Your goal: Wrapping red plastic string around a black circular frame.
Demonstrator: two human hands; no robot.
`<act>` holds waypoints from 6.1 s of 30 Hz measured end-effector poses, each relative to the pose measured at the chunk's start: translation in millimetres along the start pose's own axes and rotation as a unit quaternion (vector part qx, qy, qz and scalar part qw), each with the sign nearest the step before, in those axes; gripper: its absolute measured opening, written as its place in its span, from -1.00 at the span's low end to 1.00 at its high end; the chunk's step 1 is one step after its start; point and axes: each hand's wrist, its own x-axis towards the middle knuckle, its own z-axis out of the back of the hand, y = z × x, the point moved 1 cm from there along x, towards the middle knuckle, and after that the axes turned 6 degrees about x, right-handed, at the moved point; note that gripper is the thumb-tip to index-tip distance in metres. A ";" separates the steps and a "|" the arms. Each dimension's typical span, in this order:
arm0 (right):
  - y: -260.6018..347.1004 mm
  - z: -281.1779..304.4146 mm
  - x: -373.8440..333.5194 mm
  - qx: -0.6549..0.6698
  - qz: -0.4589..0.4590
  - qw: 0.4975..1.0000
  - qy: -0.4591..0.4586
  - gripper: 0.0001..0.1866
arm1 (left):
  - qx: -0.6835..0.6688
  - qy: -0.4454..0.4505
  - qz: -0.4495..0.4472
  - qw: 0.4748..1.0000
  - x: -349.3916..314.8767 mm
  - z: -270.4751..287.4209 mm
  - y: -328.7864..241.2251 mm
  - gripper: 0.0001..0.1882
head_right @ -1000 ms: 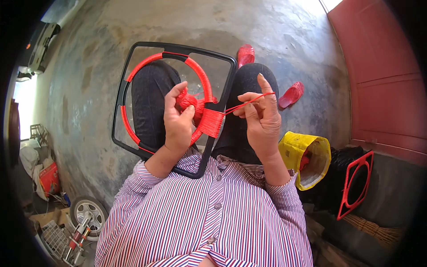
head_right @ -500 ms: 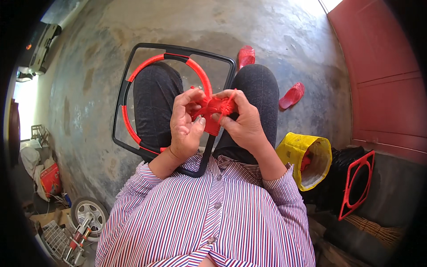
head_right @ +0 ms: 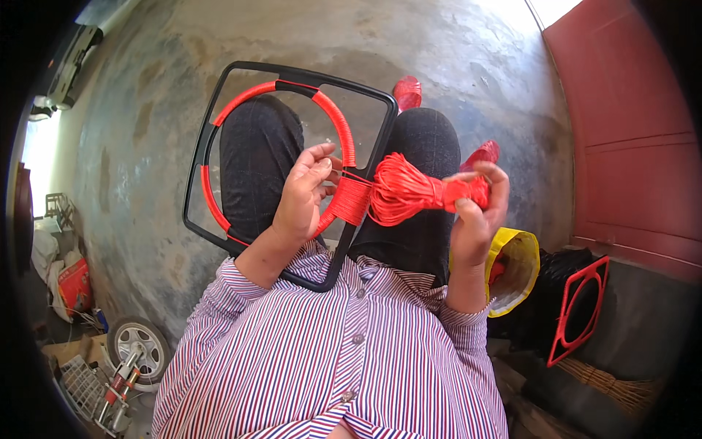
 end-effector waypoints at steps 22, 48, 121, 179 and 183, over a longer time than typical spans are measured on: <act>-15.3 52.8 23.9 0.210 -0.084 0.973 -0.043 -0.50 | -0.198 0.128 0.134 0.963 0.0 2.0 -6.1 -0.52; -17.6 -37.5 -7.7 -0.057 -0.356 0.904 0.230 -0.55 | -0.217 0.135 0.142 0.956 1.1 5.4 -2.4 -0.49; -84.1 269.2 -21.2 0.285 -0.135 0.854 -0.414 -0.68 | -0.175 0.182 0.196 0.948 -6.2 -2.5 -1.8 -0.68; -18.8 -42.9 14.2 -0.559 0.207 0.781 0.187 -0.60 | -0.130 0.016 0.099 0.987 -2.8 -4.3 -4.0 -0.53; -18.4 -34.1 19.2 -0.573 0.229 0.770 0.163 -0.64 | -0.167 0.001 0.114 0.979 -0.8 -1.0 0.4 -0.50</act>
